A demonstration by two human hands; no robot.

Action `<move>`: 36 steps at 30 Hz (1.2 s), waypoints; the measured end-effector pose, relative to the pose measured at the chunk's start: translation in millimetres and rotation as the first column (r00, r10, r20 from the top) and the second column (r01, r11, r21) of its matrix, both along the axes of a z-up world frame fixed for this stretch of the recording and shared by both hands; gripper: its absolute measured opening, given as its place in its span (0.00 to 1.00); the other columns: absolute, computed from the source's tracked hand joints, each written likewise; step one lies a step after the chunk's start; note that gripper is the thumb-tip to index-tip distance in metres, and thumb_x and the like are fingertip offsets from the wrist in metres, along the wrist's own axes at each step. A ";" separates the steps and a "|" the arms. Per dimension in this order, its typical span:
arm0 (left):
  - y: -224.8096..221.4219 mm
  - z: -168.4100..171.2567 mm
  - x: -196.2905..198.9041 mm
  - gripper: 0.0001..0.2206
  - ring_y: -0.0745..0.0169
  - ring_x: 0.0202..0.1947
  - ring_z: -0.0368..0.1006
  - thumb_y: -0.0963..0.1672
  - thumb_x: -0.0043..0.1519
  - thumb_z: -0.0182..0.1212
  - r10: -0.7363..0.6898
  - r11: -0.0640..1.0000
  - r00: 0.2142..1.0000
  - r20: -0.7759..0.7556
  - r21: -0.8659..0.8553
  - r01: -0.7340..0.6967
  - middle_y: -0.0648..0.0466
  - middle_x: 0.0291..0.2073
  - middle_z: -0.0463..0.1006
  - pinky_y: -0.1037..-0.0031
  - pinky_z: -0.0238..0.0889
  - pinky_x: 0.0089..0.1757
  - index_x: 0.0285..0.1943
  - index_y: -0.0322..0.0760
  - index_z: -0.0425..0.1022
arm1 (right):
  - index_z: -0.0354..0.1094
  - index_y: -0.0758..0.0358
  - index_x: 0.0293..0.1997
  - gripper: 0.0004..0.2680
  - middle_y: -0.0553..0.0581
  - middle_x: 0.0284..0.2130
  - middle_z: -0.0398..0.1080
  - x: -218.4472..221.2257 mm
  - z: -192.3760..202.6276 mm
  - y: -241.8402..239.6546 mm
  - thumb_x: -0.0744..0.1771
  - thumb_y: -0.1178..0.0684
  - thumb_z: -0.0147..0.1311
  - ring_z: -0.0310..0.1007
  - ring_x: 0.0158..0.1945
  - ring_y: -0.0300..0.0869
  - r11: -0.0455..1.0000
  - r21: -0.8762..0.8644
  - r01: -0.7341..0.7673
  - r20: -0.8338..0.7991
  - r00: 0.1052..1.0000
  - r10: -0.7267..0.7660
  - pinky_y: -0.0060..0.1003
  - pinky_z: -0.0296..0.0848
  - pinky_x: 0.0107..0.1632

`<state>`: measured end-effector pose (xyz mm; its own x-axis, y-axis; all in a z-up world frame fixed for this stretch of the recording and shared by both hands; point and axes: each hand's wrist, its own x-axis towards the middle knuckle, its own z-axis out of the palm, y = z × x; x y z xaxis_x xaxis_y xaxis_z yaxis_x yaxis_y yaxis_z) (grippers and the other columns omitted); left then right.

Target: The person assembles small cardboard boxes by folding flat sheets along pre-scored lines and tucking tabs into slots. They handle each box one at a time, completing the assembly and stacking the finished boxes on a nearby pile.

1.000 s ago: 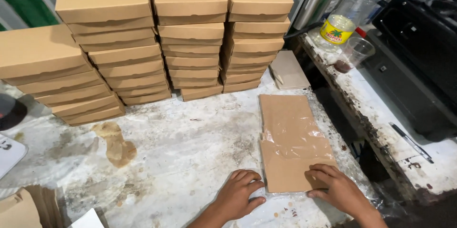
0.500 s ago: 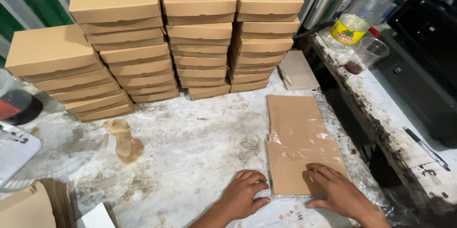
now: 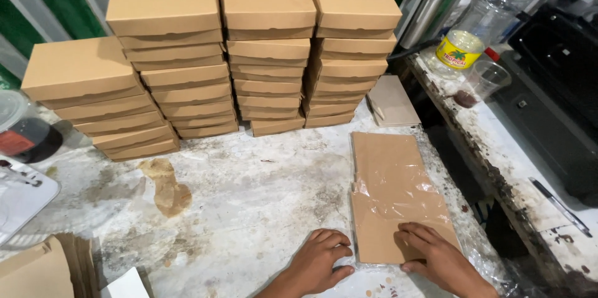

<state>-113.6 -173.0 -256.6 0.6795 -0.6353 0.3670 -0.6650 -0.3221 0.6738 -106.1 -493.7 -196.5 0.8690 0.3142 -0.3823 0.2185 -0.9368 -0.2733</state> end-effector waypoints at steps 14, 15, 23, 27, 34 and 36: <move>0.0 -1.2 -0.3 0.15 0.51 0.56 0.64 0.50 0.63 0.58 0.008 1.000 1.000 0.005 0.015 -0.008 0.51 0.51 0.74 0.60 0.50 0.56 0.49 0.36 0.78 | 0.57 0.38 0.67 0.24 0.35 0.70 0.49 0.5 -4.8 -13.0 0.63 0.39 0.59 0.48 0.72 0.34 0.999 0.048 -0.026 -0.009 1.000 0.027 0.41 0.65 0.63; 0.4 0.5 -0.6 0.15 0.50 0.56 0.64 0.50 0.63 0.58 0.003 1.000 1.000 -0.014 0.028 -0.002 0.51 0.51 0.74 0.60 0.49 0.57 0.50 0.36 0.78 | 0.59 0.42 0.67 0.23 0.38 0.70 0.50 1.4 -5.8 -14.3 0.64 0.39 0.57 0.47 0.73 0.36 0.997 0.072 -0.036 -0.020 0.999 0.038 0.42 0.63 0.64; 1.5 3.2 -0.9 0.14 0.51 0.56 0.64 0.49 0.63 0.58 -0.005 1.000 1.000 0.008 0.011 0.005 0.50 0.50 0.73 0.63 0.48 0.56 0.49 0.36 0.77 | 0.54 0.33 0.68 0.23 0.30 0.71 0.44 1.9 23.0 7.0 0.65 0.38 0.55 0.41 0.74 0.33 0.997 -0.018 0.076 -0.185 0.980 -0.078 0.46 0.63 0.67; 3.5 2.8 2.2 0.15 0.51 0.59 0.61 0.50 0.65 0.55 -0.070 0.995 0.995 -0.070 0.065 0.074 0.50 0.53 0.71 0.61 0.45 0.58 0.52 0.37 0.75 | 0.58 0.28 0.67 0.23 0.24 0.71 0.46 1.0 41.6 20.9 0.63 0.32 0.53 0.41 0.75 0.25 0.975 -0.038 0.217 -0.238 0.946 -0.220 0.39 0.57 0.70; 1.2 -4.6 -2.1 0.16 0.52 0.57 0.64 0.50 0.63 0.56 -0.002 1.000 1.000 -0.014 0.021 0.002 0.50 0.52 0.72 0.64 0.46 0.58 0.51 0.37 0.76 | 0.59 0.29 0.67 0.24 0.26 0.71 0.48 1.1 25.1 8.1 0.62 0.33 0.54 0.37 0.76 0.25 0.979 0.017 0.203 -0.220 0.956 -0.194 0.31 0.51 0.73; -1.4 -13.5 1.5 0.18 0.53 0.58 0.63 0.51 0.64 0.54 -0.037 0.998 0.999 -0.024 0.053 0.038 0.50 0.51 0.73 0.62 0.45 0.58 0.52 0.36 0.77 | 0.52 0.31 0.69 0.24 0.27 0.71 0.44 -1.3 26.5 11.0 0.65 0.46 0.57 0.35 0.76 0.26 0.990 0.014 0.139 -0.234 0.963 -0.132 0.32 0.55 0.75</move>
<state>-112.1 -174.3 -270.1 0.6631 -0.6785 0.3161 -0.6614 -0.3333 0.6719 -107.4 -482.7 -170.0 0.7931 0.2136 -0.5705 0.0171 -0.9440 -0.3296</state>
